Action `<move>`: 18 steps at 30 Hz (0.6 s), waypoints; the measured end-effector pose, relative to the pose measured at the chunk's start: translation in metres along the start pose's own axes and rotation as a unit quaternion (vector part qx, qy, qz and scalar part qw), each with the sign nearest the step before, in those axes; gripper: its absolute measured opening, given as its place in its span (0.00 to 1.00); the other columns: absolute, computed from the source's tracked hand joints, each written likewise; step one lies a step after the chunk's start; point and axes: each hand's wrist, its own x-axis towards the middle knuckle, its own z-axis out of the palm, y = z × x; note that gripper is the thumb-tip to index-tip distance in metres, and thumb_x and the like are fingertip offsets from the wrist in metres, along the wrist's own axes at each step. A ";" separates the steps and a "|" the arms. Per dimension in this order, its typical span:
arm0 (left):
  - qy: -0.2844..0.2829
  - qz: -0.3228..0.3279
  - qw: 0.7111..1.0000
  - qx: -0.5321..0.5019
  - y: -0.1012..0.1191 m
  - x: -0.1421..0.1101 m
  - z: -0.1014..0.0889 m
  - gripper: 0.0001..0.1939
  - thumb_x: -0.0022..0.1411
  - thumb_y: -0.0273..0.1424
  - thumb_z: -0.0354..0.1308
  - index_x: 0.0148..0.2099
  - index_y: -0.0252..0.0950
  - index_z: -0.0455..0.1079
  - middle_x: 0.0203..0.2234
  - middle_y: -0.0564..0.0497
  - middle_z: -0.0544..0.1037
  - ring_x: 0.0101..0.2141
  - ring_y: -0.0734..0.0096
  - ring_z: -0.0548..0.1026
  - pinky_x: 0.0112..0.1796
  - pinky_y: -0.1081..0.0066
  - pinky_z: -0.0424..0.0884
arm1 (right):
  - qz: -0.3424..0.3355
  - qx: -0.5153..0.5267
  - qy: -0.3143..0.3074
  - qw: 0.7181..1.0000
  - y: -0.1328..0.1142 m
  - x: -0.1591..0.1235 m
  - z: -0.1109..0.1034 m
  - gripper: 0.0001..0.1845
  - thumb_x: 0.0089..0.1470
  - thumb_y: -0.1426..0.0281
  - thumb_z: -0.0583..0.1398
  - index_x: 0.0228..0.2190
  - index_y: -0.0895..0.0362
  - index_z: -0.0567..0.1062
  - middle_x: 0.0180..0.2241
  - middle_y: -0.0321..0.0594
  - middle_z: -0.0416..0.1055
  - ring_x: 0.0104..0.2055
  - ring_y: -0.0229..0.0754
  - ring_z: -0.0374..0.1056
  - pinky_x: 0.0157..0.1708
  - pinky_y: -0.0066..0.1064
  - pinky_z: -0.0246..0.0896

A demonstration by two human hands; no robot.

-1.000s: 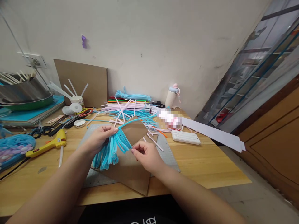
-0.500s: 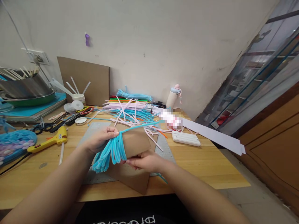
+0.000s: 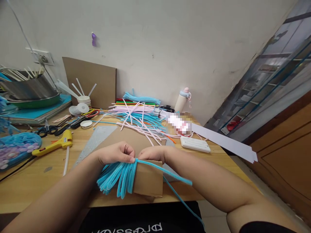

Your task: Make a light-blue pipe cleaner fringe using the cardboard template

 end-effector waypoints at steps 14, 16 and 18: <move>0.065 -0.046 0.994 0.081 -0.007 0.005 -0.001 0.18 0.46 0.43 0.59 0.20 0.32 0.63 0.14 0.59 0.56 0.19 0.80 0.52 0.21 0.76 0.48 | -0.051 -0.151 0.111 0.981 -0.031 -0.028 -0.003 0.06 0.44 0.69 0.55 0.22 0.60 0.66 0.18 0.29 0.59 0.15 0.26 0.47 0.13 0.20 0.37; 0.086 -0.064 0.991 0.079 -0.008 0.004 -0.002 0.18 0.45 0.43 0.59 0.21 0.33 0.63 0.14 0.59 0.56 0.18 0.80 0.51 0.20 0.75 0.47 | -0.072 -0.286 0.187 0.937 -0.034 -0.034 0.003 0.07 0.44 0.68 0.55 0.23 0.60 0.68 0.19 0.30 0.60 0.17 0.27 0.50 0.16 0.21 0.41; 0.096 -0.068 0.990 0.072 -0.008 0.004 -0.002 0.18 0.45 0.43 0.59 0.21 0.33 0.63 0.14 0.60 0.56 0.18 0.80 0.51 0.19 0.75 0.47 | -0.092 -0.402 0.242 0.878 -0.036 -0.038 0.011 0.07 0.44 0.67 0.56 0.25 0.59 0.70 0.19 0.31 0.63 0.20 0.29 0.54 0.19 0.22 0.43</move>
